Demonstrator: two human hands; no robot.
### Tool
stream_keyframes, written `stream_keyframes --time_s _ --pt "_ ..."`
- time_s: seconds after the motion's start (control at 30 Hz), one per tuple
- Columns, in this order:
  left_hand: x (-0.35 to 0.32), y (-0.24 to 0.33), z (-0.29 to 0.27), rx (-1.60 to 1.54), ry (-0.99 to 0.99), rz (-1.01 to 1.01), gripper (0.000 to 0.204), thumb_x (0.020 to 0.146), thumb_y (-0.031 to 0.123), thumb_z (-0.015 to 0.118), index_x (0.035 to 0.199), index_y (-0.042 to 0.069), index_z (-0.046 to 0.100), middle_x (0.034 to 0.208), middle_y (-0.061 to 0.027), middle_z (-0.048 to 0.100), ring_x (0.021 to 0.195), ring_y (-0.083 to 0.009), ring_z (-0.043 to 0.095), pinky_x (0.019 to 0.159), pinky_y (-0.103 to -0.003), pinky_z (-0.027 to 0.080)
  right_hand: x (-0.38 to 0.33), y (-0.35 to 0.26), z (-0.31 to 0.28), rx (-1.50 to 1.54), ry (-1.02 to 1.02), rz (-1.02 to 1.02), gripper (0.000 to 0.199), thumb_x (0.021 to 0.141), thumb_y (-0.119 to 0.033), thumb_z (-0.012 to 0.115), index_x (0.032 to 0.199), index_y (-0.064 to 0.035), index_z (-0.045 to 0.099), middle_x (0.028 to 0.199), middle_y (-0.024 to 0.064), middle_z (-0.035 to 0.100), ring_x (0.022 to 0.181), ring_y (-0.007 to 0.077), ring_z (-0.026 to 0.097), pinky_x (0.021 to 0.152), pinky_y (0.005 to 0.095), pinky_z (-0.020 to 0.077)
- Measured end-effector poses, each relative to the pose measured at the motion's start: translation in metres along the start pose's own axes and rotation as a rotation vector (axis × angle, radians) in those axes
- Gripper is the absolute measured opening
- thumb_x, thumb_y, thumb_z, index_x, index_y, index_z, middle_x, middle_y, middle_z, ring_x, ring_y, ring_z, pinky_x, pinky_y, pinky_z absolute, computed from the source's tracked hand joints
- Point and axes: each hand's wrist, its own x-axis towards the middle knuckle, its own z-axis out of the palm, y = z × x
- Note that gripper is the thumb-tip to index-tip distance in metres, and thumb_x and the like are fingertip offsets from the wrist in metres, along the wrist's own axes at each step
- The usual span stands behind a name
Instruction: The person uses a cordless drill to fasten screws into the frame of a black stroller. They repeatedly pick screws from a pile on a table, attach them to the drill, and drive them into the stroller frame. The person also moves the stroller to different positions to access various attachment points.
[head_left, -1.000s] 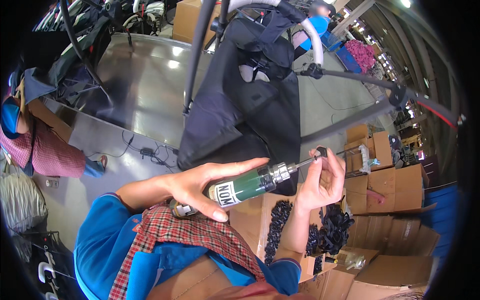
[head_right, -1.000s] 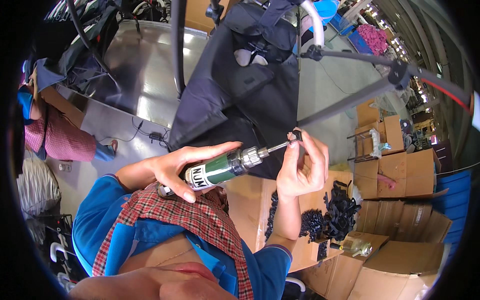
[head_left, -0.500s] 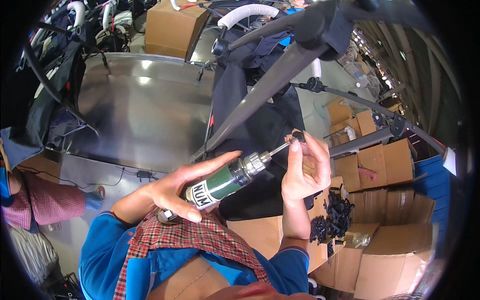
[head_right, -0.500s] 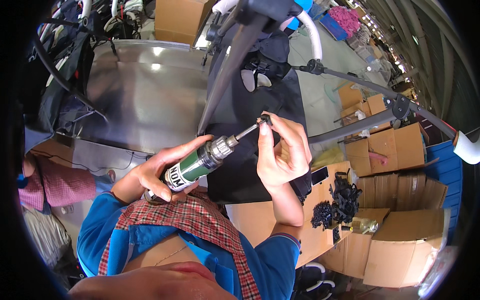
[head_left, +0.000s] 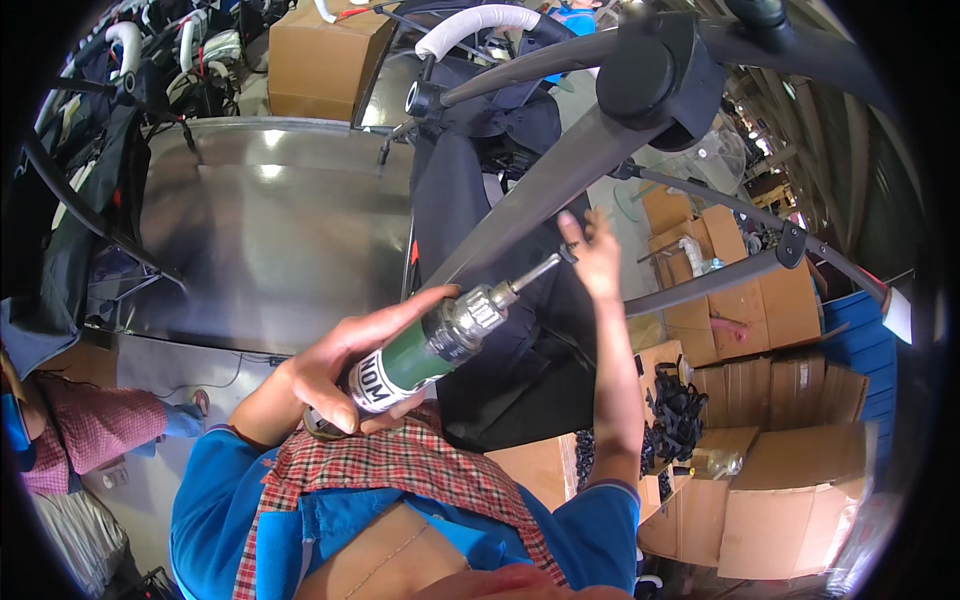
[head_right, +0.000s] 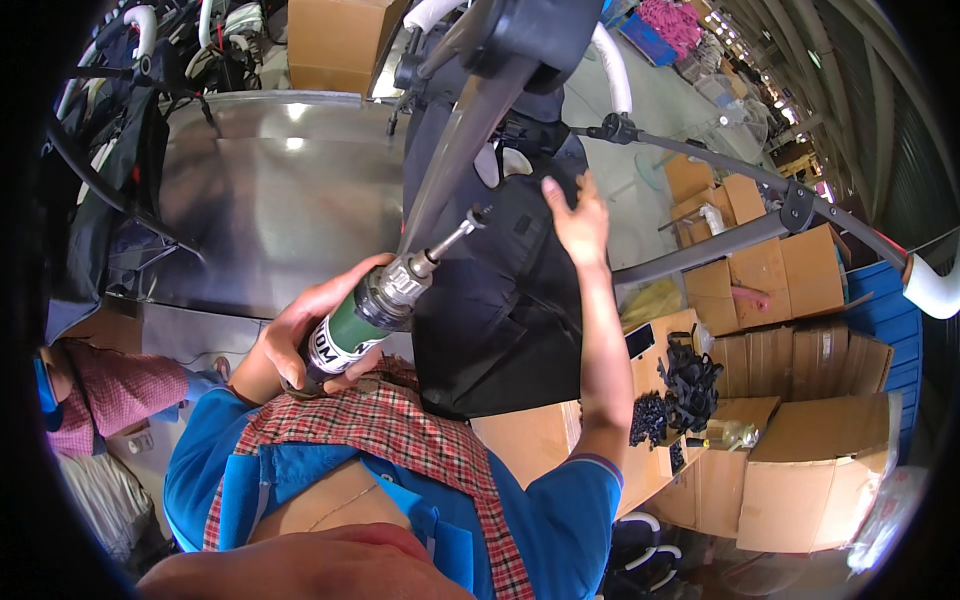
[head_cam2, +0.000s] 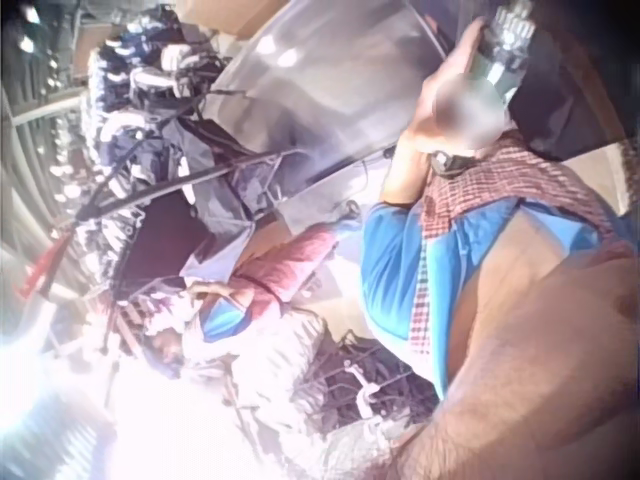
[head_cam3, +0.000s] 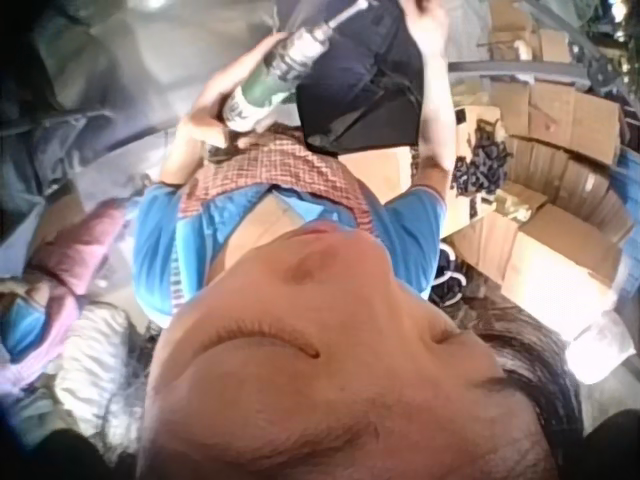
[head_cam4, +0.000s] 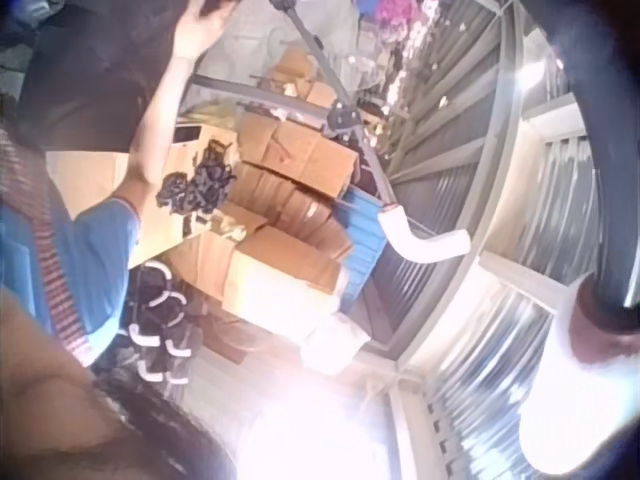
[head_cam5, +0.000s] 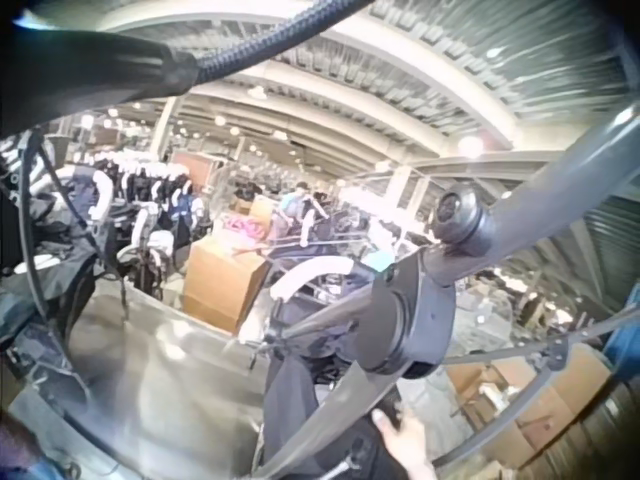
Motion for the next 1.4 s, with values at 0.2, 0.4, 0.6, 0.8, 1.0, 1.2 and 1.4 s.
stream_keyframes --time_s 0.2,0.4,0.6,0.8,1.0,1.2,1.4 --pt "-0.005 0.003 -0.01 -0.042 -0.016 0.048 0.125 0.058 0.014 0.085 0.152 0.006 0.003 0.084 -0.017 0.059 0.054 -0.0162 0.055 0.048 -0.027 0.043 0.021 0.034 0.045 0.493 -0.008 0.094 0.038 0.078 -0.015 0.072 0.109 0.0041 0.06 0.103 0.0153 0.066 0.098 0.0258 0.062 0.088 0.0332 0.0468" --pt "-0.009 0.001 -0.022 -0.127 -0.179 0.115 0.127 0.056 0.009 0.086 0.151 0.004 0.002 0.125 -0.0281 0.046 0.066 -0.0201 0.056 0.049 -0.028 0.044 0.044 -0.174 -0.083 0.544 0.243 -0.6 0.022 0.083 0.003 0.058 0.105 0.0051 0.06 0.089 0.0063 0.067 0.083 0.0145 0.063 0.079 0.0255 0.0491" --pt "-0.02 0.001 -0.02 -0.187 -0.159 0.193 0.127 0.054 0.002 0.083 0.152 0.005 0.003 0.127 -0.0281 0.045 0.067 -0.0217 0.056 0.05 -0.031 0.045 0.046 -0.209 -0.076 0.571 -0.018 -0.755 0.023 0.079 -0.004 0.064 0.101 0.0034 0.064 0.092 0.0121 0.066 0.095 0.022 0.063 0.091 0.0351 0.0455" --pt "-0.005 0.014 -0.018 -0.139 -0.073 0.215 0.124 0.059 0.013 0.081 0.153 0.011 0.0 0.098 -0.0245 0.057 0.054 -0.0213 0.056 0.048 -0.03 0.044 0.068 -0.226 -0.066 0.687 -0.376 -0.896 0.022 0.079 0.004 0.067 0.098 0.0009 0.057 0.08 0.0104 0.062 0.09 0.0242 0.064 0.093 0.0446 0.0481" --pt "0.01 0.033 -0.004 0.159 0.09 0.294 0.114 0.068 0.014 0.078 0.152 0.009 0.002 0.082 -0.0148 0.059 0.057 -0.0167 0.058 0.05 -0.027 0.047 0.056 -0.225 -0.068 0.523 -0.009 -0.761 0.022 0.078 -0.003 0.076 0.097 0.0009 0.065 0.079 0.0063 0.069 0.079 0.0127 0.065 0.079 0.0315 0.0515" --pt "0.025 0.049 0.012 0.309 0.093 0.281 0.105 0.074 0.006 0.075 0.153 0.01 0.006 0.086 -0.0085 0.058 0.063 -0.0102 0.055 0.053 -0.025 0.046 0.05 -0.22 -0.08 0.455 -0.009 -0.767 0.027 0.076 0.004 0.073 0.102 0.0042 0.065 0.094 0.0109 0.071 0.087 0.0143 0.066 0.083 0.0304 0.0516" --pt "0.038 0.054 0.013 0.55 0.146 0.246 0.108 0.071 0.01 0.079 0.152 0.005 0.008 0.108 -0.0095 0.056 0.073 -0.01 0.056 0.064 -0.025 0.047 0.05 -0.211 -0.089 0.593 -0.206 -0.789 0.03 0.08 0.013 0.06 0.11 0.0096 0.059 0.11 0.0191 0.066 0.095 0.0186 0.065 0.082 0.0301 0.0527"
